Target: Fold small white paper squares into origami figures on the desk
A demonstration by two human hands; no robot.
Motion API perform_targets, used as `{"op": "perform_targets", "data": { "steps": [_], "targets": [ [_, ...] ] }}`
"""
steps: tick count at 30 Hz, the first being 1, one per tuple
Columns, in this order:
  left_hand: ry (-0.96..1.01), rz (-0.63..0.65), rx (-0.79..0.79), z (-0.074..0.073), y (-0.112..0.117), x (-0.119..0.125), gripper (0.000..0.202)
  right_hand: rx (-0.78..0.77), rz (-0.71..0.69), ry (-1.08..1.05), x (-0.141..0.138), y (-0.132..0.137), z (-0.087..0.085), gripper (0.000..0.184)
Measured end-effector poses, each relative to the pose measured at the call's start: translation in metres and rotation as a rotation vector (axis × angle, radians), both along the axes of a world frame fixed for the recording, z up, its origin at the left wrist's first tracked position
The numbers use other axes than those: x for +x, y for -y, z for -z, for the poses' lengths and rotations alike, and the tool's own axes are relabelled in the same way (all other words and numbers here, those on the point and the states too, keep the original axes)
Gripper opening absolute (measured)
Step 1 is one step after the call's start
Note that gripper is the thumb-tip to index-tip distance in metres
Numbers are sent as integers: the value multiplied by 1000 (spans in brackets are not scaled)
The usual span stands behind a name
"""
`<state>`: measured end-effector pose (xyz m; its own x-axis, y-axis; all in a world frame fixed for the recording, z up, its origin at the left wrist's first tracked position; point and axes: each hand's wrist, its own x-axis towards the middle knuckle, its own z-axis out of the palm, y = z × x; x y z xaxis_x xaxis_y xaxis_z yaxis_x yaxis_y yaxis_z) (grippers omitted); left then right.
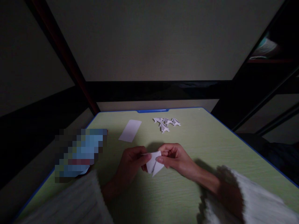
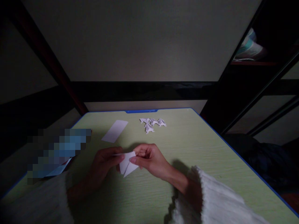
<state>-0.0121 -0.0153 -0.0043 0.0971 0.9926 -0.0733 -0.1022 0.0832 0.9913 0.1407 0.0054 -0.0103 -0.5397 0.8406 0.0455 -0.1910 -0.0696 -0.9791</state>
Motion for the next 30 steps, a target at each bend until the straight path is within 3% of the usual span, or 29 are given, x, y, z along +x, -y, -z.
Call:
{"op": "perform_targets", "data": {
  "steps": [10, 18, 24, 30],
  "targets": [
    [76, 38, -81, 10, -2, 3, 34, -84, -67, 67, 0, 2, -1, 21],
    [-140, 107, -93, 9, -3, 2, 39, -113, -32, 59, 1, 1, -1, 20],
    [-221, 62, -21, 4, -2, 4, 36, -144, -26, -60, 1, -2, 5, 20],
    [-221, -37, 43, 2, -3, 6, 20, -149, 67, -13, -1, -2, 8, 28]
  ]
}}
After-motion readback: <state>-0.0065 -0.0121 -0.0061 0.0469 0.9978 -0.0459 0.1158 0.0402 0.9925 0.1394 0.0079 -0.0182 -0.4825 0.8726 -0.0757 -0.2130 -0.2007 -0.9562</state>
